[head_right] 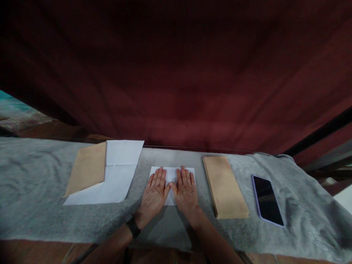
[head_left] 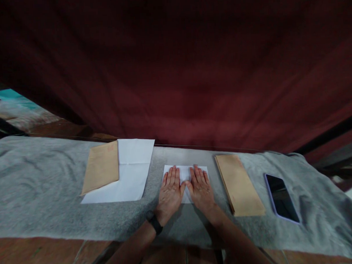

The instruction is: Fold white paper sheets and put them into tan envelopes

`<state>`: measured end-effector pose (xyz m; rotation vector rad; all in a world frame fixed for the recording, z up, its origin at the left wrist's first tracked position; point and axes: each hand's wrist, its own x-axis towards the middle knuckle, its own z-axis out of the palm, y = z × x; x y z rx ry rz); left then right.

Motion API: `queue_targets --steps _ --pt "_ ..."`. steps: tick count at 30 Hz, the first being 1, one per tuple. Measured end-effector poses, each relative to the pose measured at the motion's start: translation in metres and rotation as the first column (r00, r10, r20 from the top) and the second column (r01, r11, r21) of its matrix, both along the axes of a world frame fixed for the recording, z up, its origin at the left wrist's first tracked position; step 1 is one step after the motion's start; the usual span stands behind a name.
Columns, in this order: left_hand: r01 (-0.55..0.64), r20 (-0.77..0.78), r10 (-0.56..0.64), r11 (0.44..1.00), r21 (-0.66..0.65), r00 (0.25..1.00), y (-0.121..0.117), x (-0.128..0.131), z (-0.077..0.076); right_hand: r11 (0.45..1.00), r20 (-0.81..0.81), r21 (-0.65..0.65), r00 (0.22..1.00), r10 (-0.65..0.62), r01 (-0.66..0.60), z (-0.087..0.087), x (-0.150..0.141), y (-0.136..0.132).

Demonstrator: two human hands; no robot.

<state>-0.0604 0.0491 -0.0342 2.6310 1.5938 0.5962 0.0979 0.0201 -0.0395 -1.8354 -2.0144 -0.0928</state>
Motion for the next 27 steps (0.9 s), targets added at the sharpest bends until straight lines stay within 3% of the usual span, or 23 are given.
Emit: queue_targets --steps 9,21,27 --pt "-0.072 0.051 0.073 0.997 -0.017 0.996 -0.013 -0.014 0.005 0.997 0.023 0.039 0.998 -0.062 0.061 -0.004 0.016 -0.012" --pt "-0.102 0.088 0.106 0.994 -0.049 0.990 -0.021 -0.034 0.009 0.990 -0.082 0.038 0.988 -0.131 0.134 -0.006 0.030 -0.032" --pt "-0.087 0.101 0.090 0.995 -0.039 0.991 -0.026 -0.024 0.020 0.991 -0.088 0.028 0.988 -0.128 0.131 0.003 0.031 -0.037"
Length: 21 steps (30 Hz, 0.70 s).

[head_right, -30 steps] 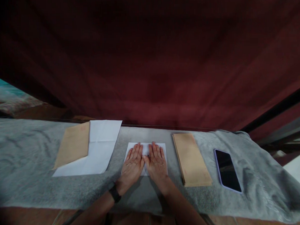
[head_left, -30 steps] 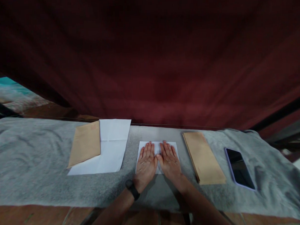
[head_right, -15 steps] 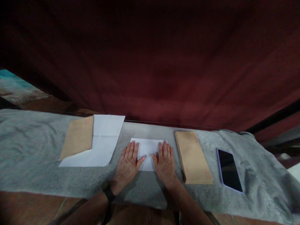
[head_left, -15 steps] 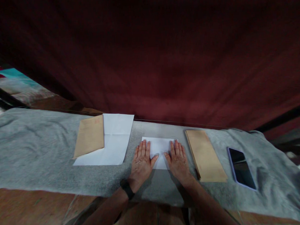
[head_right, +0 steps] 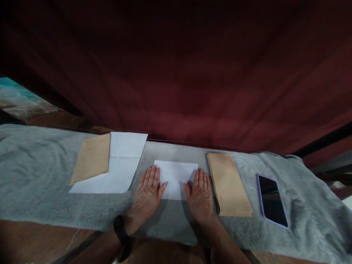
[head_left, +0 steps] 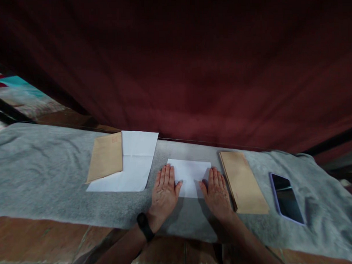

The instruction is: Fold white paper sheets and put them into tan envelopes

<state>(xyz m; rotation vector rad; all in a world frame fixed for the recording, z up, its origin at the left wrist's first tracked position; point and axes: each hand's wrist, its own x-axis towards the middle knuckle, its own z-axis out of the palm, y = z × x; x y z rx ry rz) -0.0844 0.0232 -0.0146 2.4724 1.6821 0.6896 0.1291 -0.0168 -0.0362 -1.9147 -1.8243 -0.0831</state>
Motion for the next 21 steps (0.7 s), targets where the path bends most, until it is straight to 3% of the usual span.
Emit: queue_targets --steps 4,8,12,21 --pt "0.150 -0.030 -0.149 0.988 0.025 0.988 -0.010 0.021 0.001 0.986 -0.039 -0.013 0.985 0.167 -0.167 0.014 -0.017 0.001" --pt "0.238 -0.090 -0.233 0.970 0.049 0.968 -0.020 0.032 -0.015 0.955 -0.058 -0.083 0.958 0.280 -0.285 0.013 -0.037 -0.002" --pt "0.222 -0.129 -0.214 0.974 0.052 0.968 -0.021 0.026 -0.025 0.956 0.043 -0.103 0.959 0.281 -0.275 0.002 -0.038 -0.005" --pt "0.101 -0.171 -0.077 0.985 0.138 0.982 -0.013 0.006 -0.017 0.984 0.214 0.061 0.965 0.150 -0.166 -0.006 -0.019 -0.010"
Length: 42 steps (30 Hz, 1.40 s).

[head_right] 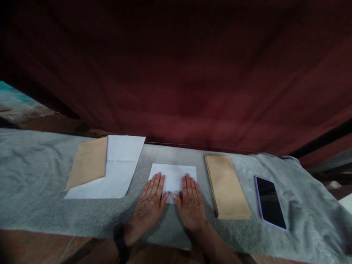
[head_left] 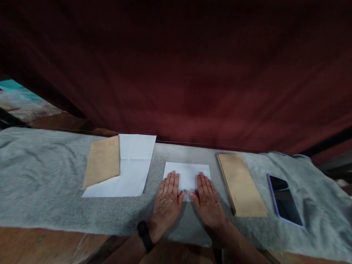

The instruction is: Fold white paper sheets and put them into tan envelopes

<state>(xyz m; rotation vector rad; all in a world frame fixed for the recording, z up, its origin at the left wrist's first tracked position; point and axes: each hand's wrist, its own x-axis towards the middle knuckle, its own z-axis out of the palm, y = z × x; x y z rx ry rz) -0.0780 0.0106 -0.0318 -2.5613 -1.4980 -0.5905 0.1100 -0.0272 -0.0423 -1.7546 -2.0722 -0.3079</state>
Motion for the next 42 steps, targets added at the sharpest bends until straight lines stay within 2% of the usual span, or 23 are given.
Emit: queue_targets --steps 5,8,14,18,22,29,34,42 --pt "-0.063 -0.034 0.064 0.998 0.031 0.997 0.005 -0.007 -0.003 0.993 -0.010 0.074 0.996 -0.093 0.094 -0.005 0.007 -0.001" --pt "-0.085 -0.025 0.087 0.995 0.057 0.996 0.013 -0.005 0.000 0.988 -0.038 0.081 0.991 -0.131 0.134 -0.003 0.010 0.006" --pt "0.025 -0.023 -0.024 0.999 0.048 0.999 0.029 0.024 0.006 0.996 -0.123 -0.083 0.992 -0.025 0.015 0.007 -0.008 0.038" --pt "0.067 -0.078 -0.062 0.996 0.059 0.995 0.037 0.038 -0.004 0.984 -0.180 -0.180 0.983 -0.025 -0.008 0.008 -0.026 0.057" --pt "0.017 -0.116 -0.008 0.997 0.077 0.993 0.046 0.040 -0.014 0.987 -0.169 -0.161 0.985 -0.023 -0.005 0.004 -0.029 0.066" --pt "0.011 -0.071 -0.007 0.998 0.062 0.997 0.049 0.034 -0.009 0.999 -0.081 -0.039 0.997 0.012 -0.016 -0.004 -0.014 0.061" --pt "-0.001 -0.032 0.002 0.999 0.035 0.999 0.050 0.023 -0.001 0.998 -0.025 -0.044 0.999 -0.044 0.043 -0.002 -0.003 0.051" --pt "-0.108 -0.032 0.108 0.994 0.009 0.994 0.047 0.005 0.001 0.994 0.000 -0.019 0.994 -0.105 0.105 -0.003 0.010 0.040"
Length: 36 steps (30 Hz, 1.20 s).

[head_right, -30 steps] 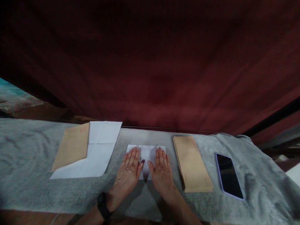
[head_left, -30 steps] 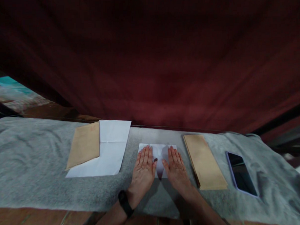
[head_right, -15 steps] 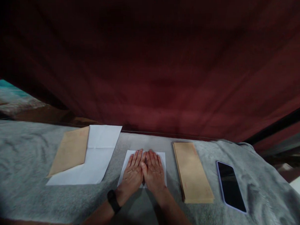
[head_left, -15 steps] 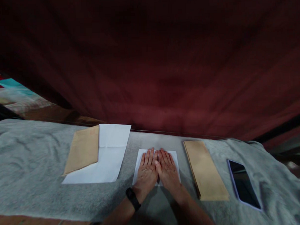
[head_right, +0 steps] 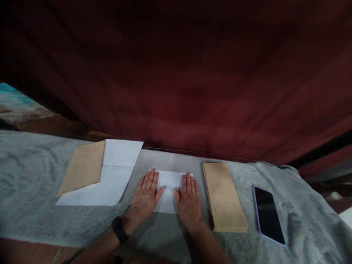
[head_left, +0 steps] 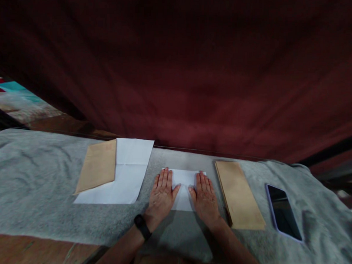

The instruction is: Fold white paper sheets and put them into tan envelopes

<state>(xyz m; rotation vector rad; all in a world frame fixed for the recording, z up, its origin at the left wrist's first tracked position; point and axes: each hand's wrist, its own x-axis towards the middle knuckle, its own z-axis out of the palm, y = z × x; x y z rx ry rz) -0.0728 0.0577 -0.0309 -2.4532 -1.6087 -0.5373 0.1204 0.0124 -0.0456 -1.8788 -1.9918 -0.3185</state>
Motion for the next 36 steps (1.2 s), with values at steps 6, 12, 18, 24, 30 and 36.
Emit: queue_targets --steps 6,12,18,24,30,36 --pt "-0.020 0.022 0.020 1.000 0.002 1.000 -0.004 -0.008 -0.001 0.999 -0.014 0.035 0.999 -0.034 0.035 -0.004 0.006 -0.009" --pt "-0.066 -0.010 0.066 0.997 -0.026 0.998 -0.006 -0.009 0.004 0.999 -0.005 0.018 1.000 -0.030 0.030 -0.002 0.015 -0.018" --pt "0.099 -0.018 -0.101 0.992 -0.074 0.995 -0.023 0.008 0.020 0.994 -0.097 0.007 0.990 0.105 -0.105 0.011 0.008 -0.019" --pt "0.310 0.011 -0.312 0.935 -0.171 0.950 -0.049 0.022 0.015 0.955 -0.171 -0.099 0.950 0.260 -0.279 0.013 -0.021 -0.031" --pt "0.285 0.010 -0.289 0.938 -0.195 0.957 -0.054 0.022 0.011 0.960 -0.092 -0.119 0.965 0.245 -0.255 0.008 -0.018 -0.035" --pt "0.282 0.012 -0.285 0.941 -0.186 0.958 -0.056 0.023 0.017 0.957 -0.056 -0.124 0.965 0.256 -0.261 0.005 -0.011 -0.035"
